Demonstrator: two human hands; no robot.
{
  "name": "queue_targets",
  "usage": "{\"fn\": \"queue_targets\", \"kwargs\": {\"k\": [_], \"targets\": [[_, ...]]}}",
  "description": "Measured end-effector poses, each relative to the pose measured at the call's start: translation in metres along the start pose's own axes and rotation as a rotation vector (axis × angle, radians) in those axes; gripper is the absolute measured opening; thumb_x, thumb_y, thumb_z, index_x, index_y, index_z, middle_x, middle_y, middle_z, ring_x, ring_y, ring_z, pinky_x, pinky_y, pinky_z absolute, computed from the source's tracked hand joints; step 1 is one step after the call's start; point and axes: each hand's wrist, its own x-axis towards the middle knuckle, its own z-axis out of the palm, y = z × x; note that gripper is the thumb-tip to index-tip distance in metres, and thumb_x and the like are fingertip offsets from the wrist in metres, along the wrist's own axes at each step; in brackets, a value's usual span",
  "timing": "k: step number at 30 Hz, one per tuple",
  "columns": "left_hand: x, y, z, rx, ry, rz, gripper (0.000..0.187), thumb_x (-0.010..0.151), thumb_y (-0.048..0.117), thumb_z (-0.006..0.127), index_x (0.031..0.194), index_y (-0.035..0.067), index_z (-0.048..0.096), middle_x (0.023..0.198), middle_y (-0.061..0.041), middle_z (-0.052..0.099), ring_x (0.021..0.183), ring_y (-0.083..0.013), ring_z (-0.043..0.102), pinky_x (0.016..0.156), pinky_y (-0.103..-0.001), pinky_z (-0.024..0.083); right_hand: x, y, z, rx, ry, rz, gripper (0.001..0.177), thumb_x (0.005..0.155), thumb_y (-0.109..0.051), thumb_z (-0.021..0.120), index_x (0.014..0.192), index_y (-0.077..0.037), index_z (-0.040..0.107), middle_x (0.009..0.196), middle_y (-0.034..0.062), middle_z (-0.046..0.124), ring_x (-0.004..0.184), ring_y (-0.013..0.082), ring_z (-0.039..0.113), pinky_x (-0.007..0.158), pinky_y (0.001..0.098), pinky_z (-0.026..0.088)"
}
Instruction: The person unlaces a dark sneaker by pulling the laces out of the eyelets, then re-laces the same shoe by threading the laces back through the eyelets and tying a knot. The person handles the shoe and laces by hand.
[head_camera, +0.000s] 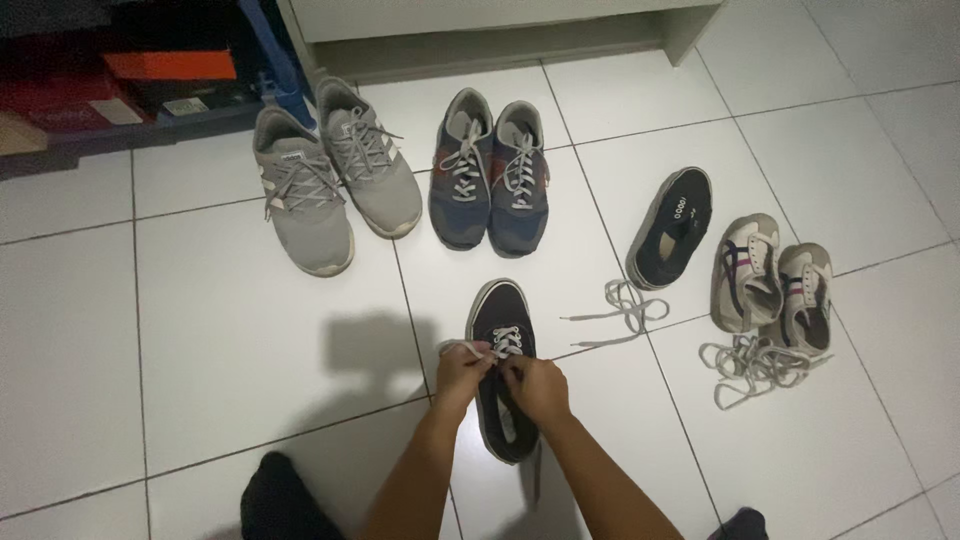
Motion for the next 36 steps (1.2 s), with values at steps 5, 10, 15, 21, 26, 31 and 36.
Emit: {"fn": "queue_targets", "kwargs": {"k": [5, 10, 15, 21, 26, 31, 36], "targets": [[0.016, -0.02, -0.01, -0.592, 0.101, -0.359, 0.022, 0.094, 0.009, 0.063, 0.115, 0.002, 0.065, 0.094, -0.008, 0.068, 0.085, -0.0179, 0.071, 0.075, -0.03, 0.058, -0.004, 0.019, -0.02, 0.109, -0.205, 0.072, 0.009, 0.086, -0.02, 0.072, 0.084, -0.013, 0.076, 0.081, 0.0096, 0.078, 0.072, 0.0221, 0.074, 0.068, 0.036, 0.056], [0.03, -0.045, -0.028, -0.164, -0.091, -0.002, 0.024, 0.088, 0.008, 0.068, 0.111, 0.004, 0.067, 0.09, -0.006, 0.067, 0.079, -0.0157, 0.067, 0.066, -0.03, 0.055, -0.015, 0.046, -0.056, 1.019, -0.301, 0.002, 0.011, 0.079, -0.018, 0.069, 0.073, -0.01, 0.064, 0.109, 0.0045, 0.072, 0.106, 0.0235, 0.064, 0.097, 0.0407, 0.048], [0.013, -0.017, -0.016, 0.115, 0.012, -0.005, 0.021, 0.091, 0.016, 0.074, 0.1, -0.002, 0.076, 0.08, -0.007, 0.072, 0.071, -0.0153, 0.063, 0.063, -0.029, 0.049, -0.019, 0.05, -0.076, 1.319, -0.305, 0.2, 0.024, 0.088, -0.029, 0.057, 0.072, -0.01, 0.056, 0.076, 0.0079, 0.063, 0.092, 0.0263, 0.065, 0.109, 0.0449, 0.043], [-0.005, 0.004, -0.002, 0.228, 0.064, -0.088, 0.021, 0.096, 0.022, 0.069, 0.097, 0.002, 0.074, 0.083, -0.011, 0.07, 0.071, -0.0172, 0.063, 0.063, -0.032, 0.05, -0.021, 0.066, -0.079, 1.281, -0.272, 0.22, 0.027, 0.095, -0.027, 0.051, 0.072, -0.014, 0.045, 0.062, 0.0009, 0.041, 0.057, 0.018, 0.038, 0.076, 0.0385, 0.044], [0.012, -0.024, 0.002, 0.405, 0.117, 0.329, 0.015, 0.086, 0.015, 0.073, 0.095, 0.006, 0.079, 0.088, -0.011, 0.076, 0.08, -0.0208, 0.073, 0.075, -0.034, 0.056, -0.025, 0.083, -0.089, 1.184, -0.254, 0.243, 0.03, 0.099, -0.027, 0.049, 0.072, -0.014, 0.042, 0.061, -0.0018, 0.037, 0.054, 0.0133, 0.032, 0.054, 0.0319, 0.033], [0.023, -0.046, 0.003, 0.519, 0.173, 0.438, 0.012, 0.087, 0.011, 0.069, 0.096, 0.007, 0.076, 0.095, -0.01, 0.076, 0.089, -0.025, 0.074, 0.082, -0.038, 0.057, -0.026, 0.097, -0.103, 1.172, -0.38, 0.255, 0.029, 0.097, -0.023, 0.049, 0.071, -0.013, 0.043, 0.06, -0.0022, 0.037, 0.051, 0.0118, 0.027, 0.047, 0.0295, 0.024], [-0.006, -0.017, 0.009, 0.454, 0.211, 0.621, 0.025, 0.08, 0.007, 0.068, 0.104, 0.011, 0.074, 0.103, -0.01, 0.075, 0.096, -0.0262, 0.074, 0.087, -0.037, 0.06, -0.023, 0.115, -0.101, 0.83, -0.427, 0.351, 0.03, 0.096, -0.022, 0.053, 0.069, -0.012, 0.043, 0.06, -0.0004, 0.039, 0.051, 0.0118, 0.03, 0.047, 0.0299, 0.03]]}}
